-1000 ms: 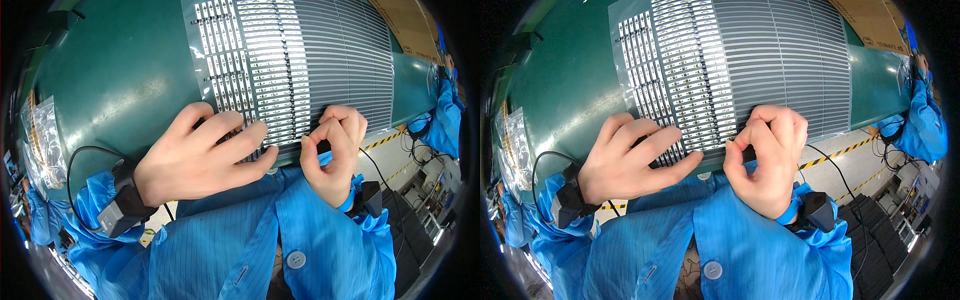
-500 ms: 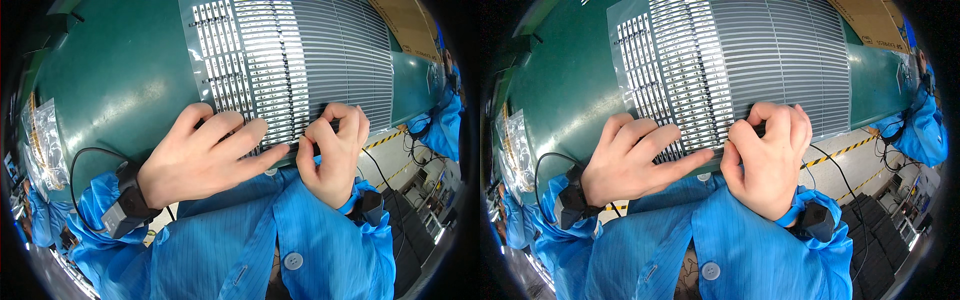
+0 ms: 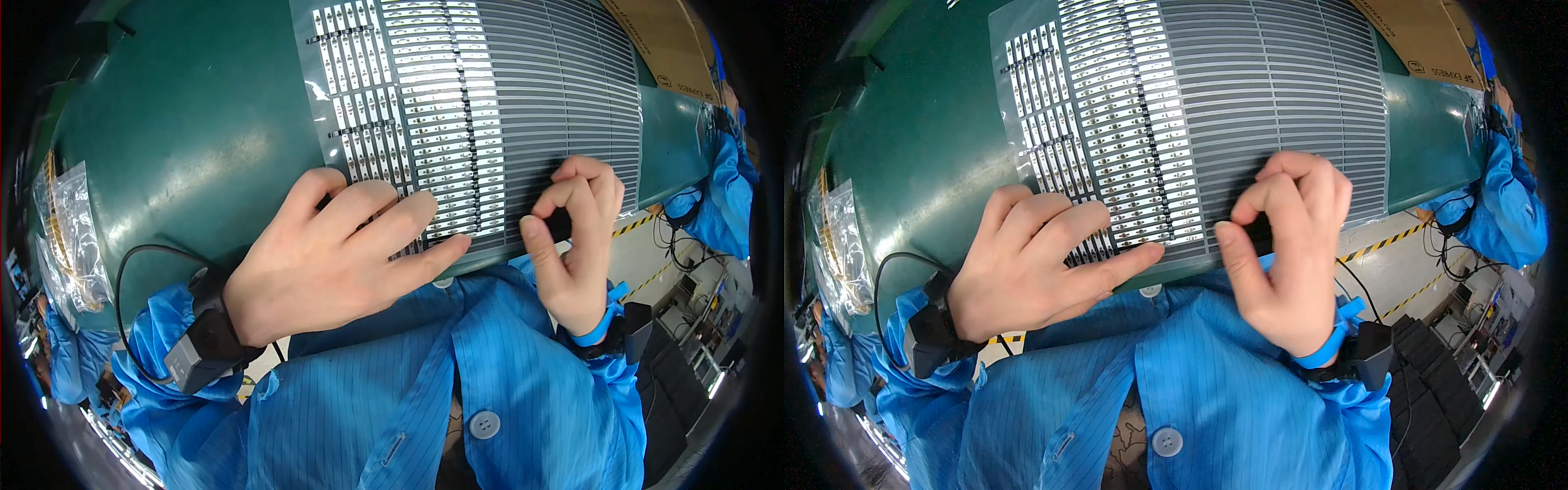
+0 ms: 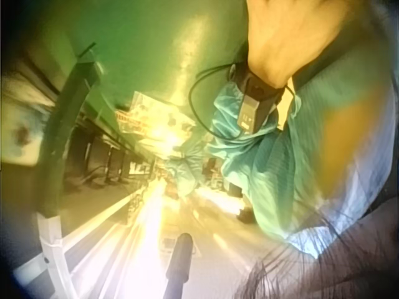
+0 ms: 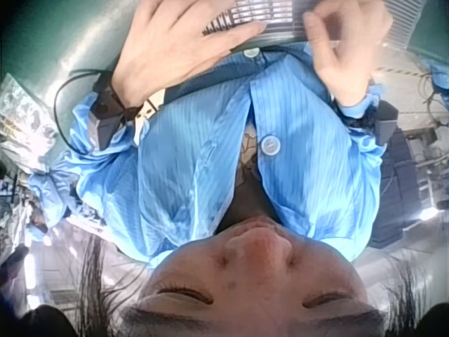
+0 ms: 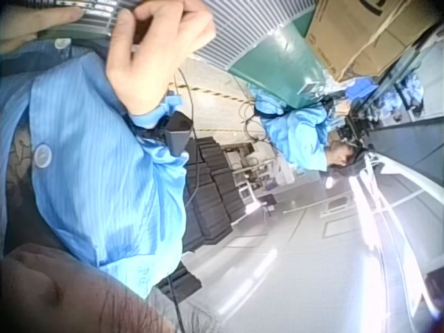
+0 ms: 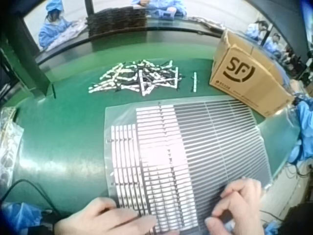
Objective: The person is assembling components on LED light strips by picking small pieces from a pile and placing them into specific slots on the strip.
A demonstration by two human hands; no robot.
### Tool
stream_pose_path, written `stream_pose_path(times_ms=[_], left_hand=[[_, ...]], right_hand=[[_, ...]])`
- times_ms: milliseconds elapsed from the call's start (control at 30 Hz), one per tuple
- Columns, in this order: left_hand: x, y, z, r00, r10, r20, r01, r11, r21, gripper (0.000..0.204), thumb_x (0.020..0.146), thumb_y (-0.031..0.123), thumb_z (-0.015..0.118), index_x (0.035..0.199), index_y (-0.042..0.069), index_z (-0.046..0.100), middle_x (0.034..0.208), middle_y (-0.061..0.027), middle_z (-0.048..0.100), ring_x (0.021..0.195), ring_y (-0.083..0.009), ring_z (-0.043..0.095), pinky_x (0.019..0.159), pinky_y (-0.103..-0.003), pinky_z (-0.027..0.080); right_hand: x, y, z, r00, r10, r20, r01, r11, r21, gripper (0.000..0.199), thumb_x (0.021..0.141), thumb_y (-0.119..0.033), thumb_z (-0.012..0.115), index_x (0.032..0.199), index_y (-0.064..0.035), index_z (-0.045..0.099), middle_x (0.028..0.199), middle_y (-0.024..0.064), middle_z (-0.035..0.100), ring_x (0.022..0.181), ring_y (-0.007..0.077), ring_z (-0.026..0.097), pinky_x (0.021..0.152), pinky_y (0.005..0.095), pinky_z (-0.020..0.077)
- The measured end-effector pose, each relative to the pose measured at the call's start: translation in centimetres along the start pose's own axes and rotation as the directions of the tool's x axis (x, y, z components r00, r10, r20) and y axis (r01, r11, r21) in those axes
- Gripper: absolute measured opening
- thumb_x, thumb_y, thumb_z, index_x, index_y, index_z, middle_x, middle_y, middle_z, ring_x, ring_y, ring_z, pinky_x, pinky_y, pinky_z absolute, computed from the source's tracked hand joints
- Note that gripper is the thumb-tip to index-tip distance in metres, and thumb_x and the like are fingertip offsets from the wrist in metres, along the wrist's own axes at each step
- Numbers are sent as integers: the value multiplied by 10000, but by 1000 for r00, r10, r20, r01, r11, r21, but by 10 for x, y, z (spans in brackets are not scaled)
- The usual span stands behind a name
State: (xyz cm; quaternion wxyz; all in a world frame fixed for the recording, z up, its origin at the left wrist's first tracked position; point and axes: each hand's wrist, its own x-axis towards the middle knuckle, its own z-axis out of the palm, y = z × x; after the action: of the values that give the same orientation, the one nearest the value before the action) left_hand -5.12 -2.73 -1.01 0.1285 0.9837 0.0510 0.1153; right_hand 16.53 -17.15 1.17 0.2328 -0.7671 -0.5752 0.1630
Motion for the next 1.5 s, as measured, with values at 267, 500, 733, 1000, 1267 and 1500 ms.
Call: stream_pose_path(times_ms=[267,500,733,1000,1267,1500], left_hand=[[4,2,-7,998,-41,47,43,998,-40,529,672,258,767,1188,362,721,1074,34,561,926,-164,537,844,-341,441],[29,-36,-48,982,-176,73,189,943,-274,448,709,189,796,1150,166,716,1021,-42,619,906,-232,616,820,-363,476],[89,-126,-55,886,-405,-224,370,911,-182,155,805,33,723,945,-8,671,798,-100,661,711,-195,633,669,-298,511],[148,-135,-40,762,-633,-137,640,769,2,280,761,294,789,800,27,717,726,-137,691,696,-292,685,662,-379,528],[151,-132,-36,751,-650,-117,657,753,37,194,778,224,735,777,30,722,759,-157,701,726,-322,690,709,-416,542],[146,-139,-58,758,-651,-38,636,751,-179,145,782,85,705,870,-30,707,734,-94,693,686,-142,660,637,-280,504]], right_hand=[[3,-6,22,999,-45,-13,45,998,-49,673,729,-130,778,1329,-31,490,1453,223,397,1340,444,378,1132,576,254],[2,-11,19,999,-8,32,7,999,34,630,737,-21,693,1336,-20,499,1481,219,384,1376,455,353,1155,574,232],[7,-7,5,998,56,-24,-51,985,165,484,771,14,660,1243,-9,559,1381,184,448,1272,379,423,1096,466,319],[8,-2,4,997,67,-46,-55,971,231,490,758,1,680,1235,-30,568,1361,173,464,1255,369,443,1080,458,316],[7,0,5,997,67,-47,-54,969,243,492,758,-22,688,1234,-42,565,1355,164,470,1262,370,442,1079,468,306],[9,0,3,996,69,-57,-51,960,275,480,762,-14,679,1228,-40,568,1341,166,474,1247,367,446,1072,464,320]])
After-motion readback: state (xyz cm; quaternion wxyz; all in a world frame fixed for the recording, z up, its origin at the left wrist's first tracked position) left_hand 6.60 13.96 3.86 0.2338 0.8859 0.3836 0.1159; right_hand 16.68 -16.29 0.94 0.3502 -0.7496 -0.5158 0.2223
